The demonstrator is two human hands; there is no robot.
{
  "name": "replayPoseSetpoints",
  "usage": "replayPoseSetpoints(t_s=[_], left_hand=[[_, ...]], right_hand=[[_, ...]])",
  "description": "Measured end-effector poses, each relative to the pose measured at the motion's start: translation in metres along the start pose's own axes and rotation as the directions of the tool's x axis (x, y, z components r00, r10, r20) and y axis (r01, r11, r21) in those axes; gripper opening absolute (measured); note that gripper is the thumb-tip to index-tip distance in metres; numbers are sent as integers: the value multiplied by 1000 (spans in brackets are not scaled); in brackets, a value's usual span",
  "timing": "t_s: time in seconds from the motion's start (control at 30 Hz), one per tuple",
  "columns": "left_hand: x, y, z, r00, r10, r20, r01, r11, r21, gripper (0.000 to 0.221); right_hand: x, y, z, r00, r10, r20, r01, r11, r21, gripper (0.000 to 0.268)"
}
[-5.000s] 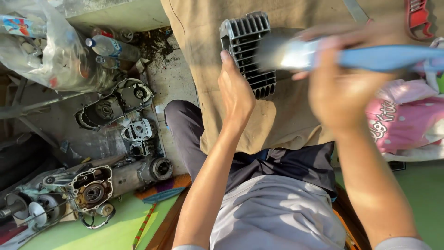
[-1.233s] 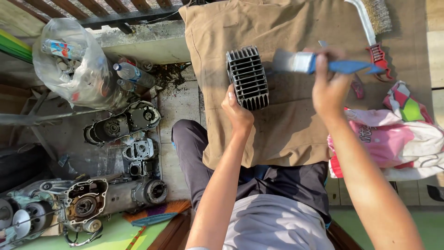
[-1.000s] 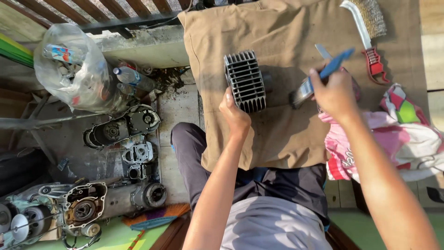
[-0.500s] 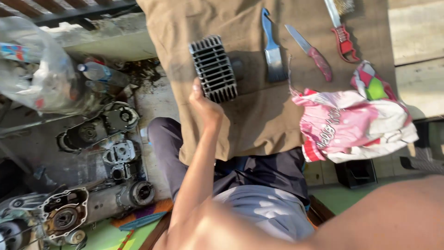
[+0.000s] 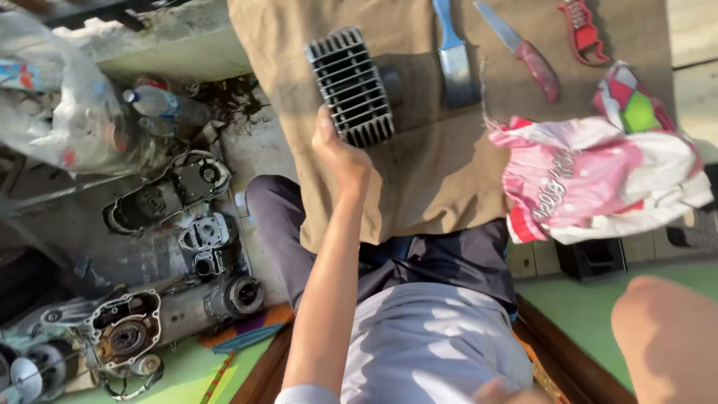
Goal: Cleaning an engine cylinder block using a screwdriver, a paintbrush, and a wire brush.
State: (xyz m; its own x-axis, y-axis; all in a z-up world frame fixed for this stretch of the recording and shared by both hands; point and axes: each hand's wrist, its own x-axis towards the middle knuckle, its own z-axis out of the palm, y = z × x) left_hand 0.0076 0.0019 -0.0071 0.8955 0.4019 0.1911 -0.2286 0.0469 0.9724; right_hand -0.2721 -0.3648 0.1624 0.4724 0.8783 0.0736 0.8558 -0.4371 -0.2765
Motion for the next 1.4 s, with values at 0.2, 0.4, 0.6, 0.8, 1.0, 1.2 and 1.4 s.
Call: replayPoseSetpoints(t_s=[0.2, 0.4, 0.6, 0.8, 1.0, 1.2, 1.4], left_hand=[[-4, -3, -2, 996, 37, 77, -44, 995, 87, 53], [13, 14, -14, 982, 3, 190, -6, 1000, 20, 58], [12, 11, -16, 977, -16, 213, 8, 999, 36, 58], [11, 12, -13, 979, -7, 205, 8, 1000, -5, 55], [12, 14, -10, 980, -1, 200, 9, 999, -39, 58], [12, 9, -11, 984, -26, 178, 25, 1000, 5, 57], [13, 8, -13, 982, -20, 189, 16, 1000, 24, 58]], right_hand=[[188, 83, -28, 558, 747, -362, -628, 665, 404, 18], [142, 180, 114, 654, 751, -85, -730, 599, -329, 54], [199, 144, 61, 560, 491, -667, -568, 814, 122, 33], [319, 170, 69, 202, 573, -794, -308, 807, 504, 27], [334, 178, 99, 373, 416, -829, -457, 860, 226, 7], [330, 189, 94, 74, 665, -743, -190, 741, 644, 19], [341, 194, 106, 465, 551, -693, -300, 835, 462, 28]])
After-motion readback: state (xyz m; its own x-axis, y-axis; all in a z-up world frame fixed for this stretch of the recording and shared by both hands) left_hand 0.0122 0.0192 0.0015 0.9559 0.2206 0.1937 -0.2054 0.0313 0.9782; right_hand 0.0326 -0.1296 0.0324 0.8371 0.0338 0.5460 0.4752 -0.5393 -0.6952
